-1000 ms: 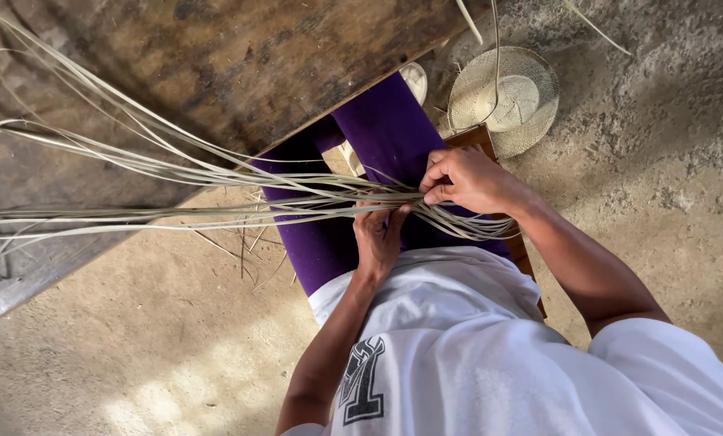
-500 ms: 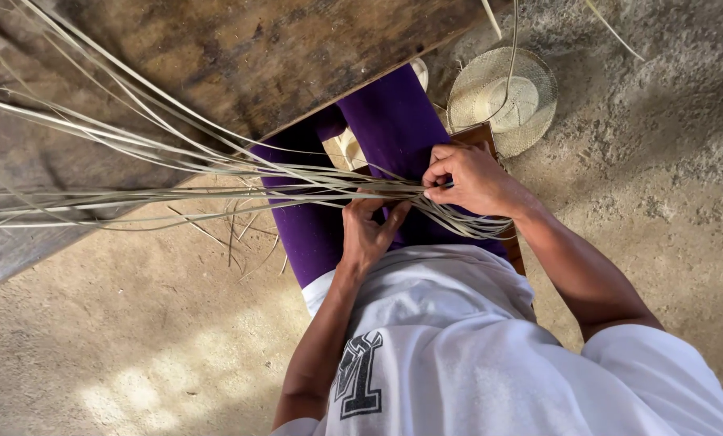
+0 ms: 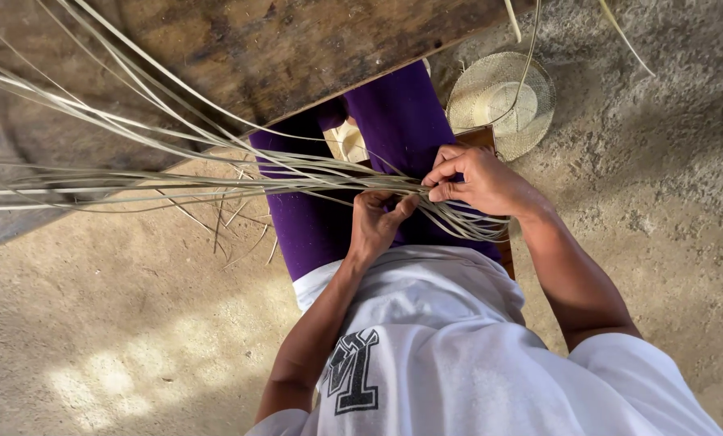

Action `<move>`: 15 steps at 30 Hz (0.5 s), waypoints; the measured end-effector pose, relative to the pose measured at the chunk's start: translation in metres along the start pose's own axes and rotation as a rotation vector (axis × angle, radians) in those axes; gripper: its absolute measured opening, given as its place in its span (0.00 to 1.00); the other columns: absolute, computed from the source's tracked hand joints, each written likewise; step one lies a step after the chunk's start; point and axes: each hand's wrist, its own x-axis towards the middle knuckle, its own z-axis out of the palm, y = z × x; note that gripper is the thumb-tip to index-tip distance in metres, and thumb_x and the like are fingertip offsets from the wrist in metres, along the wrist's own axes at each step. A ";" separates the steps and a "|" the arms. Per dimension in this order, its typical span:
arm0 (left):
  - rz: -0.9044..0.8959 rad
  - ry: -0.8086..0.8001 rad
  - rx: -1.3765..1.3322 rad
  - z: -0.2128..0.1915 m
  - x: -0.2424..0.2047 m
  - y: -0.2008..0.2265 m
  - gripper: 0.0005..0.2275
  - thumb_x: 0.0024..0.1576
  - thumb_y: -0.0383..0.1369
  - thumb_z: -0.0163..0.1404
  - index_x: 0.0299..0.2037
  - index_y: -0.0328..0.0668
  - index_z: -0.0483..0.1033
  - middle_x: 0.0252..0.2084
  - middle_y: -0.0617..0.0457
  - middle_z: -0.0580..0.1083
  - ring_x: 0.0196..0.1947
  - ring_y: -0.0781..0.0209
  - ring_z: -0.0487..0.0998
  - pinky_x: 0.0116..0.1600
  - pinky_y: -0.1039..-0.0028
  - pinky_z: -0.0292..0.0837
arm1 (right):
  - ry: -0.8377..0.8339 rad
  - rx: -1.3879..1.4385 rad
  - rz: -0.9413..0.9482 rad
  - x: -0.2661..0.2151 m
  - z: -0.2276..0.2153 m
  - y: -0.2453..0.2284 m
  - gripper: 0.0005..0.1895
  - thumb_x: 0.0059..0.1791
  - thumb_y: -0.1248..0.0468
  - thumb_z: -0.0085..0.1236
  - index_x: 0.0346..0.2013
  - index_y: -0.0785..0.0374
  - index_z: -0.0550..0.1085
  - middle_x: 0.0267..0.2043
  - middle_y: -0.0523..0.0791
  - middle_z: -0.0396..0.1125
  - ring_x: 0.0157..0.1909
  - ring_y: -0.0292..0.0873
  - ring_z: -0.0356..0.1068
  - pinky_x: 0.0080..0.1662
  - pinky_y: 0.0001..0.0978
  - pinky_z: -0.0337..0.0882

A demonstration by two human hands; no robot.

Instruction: Weaving long natural fibers together to create a braided strip on a wooden table

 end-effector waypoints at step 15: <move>0.066 0.049 0.138 -0.015 -0.004 -0.014 0.12 0.51 0.34 0.56 0.17 0.38 0.72 0.12 0.49 0.68 0.17 0.63 0.71 0.35 0.72 0.67 | 0.251 -0.537 -0.106 0.004 0.027 0.024 0.12 0.46 0.55 0.54 0.22 0.56 0.68 0.31 0.36 0.59 0.39 0.40 0.58 0.43 0.37 0.48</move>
